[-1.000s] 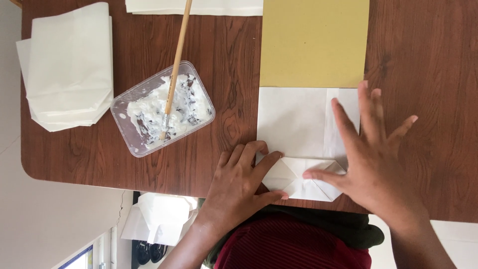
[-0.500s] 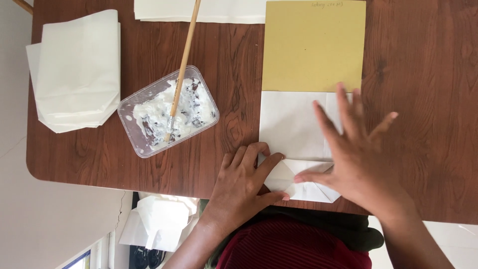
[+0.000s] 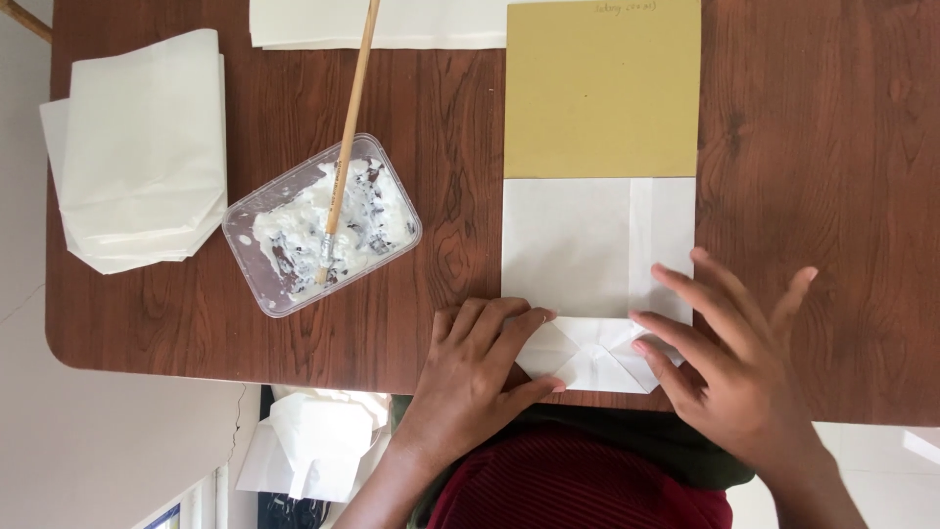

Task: Manually assembling a paper bag by folding paper around a template and applying glue with a brush.

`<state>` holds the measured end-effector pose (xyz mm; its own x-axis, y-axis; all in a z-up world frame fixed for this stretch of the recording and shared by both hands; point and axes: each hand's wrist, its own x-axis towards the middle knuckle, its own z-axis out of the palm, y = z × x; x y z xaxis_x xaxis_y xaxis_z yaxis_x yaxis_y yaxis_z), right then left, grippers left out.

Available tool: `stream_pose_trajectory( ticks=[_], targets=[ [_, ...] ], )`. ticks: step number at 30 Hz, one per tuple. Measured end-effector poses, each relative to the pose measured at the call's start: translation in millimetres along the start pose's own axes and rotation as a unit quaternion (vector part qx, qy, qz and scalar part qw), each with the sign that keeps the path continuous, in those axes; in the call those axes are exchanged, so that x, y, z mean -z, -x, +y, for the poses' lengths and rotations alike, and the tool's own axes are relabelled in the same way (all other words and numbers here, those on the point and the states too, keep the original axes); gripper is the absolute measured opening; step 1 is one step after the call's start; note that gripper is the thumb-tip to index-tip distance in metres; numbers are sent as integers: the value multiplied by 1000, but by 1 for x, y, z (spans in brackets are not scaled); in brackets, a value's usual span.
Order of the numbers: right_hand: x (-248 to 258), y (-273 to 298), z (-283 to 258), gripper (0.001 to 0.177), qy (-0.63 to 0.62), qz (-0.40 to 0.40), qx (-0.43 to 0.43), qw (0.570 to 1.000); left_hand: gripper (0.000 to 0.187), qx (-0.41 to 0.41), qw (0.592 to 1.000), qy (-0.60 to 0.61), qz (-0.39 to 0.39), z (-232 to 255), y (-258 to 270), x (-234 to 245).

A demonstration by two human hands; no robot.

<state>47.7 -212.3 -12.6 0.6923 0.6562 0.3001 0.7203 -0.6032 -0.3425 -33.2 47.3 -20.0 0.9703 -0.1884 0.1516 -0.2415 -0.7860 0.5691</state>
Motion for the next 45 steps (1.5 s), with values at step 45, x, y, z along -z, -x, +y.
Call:
stream_pose_trajectory(
  ticks=[45],
  targets=[
    [-53, 117, -59, 53, -521, -124, -438, 722, 23, -232, 943, -35, 237, 34, 58, -28]
  ],
)
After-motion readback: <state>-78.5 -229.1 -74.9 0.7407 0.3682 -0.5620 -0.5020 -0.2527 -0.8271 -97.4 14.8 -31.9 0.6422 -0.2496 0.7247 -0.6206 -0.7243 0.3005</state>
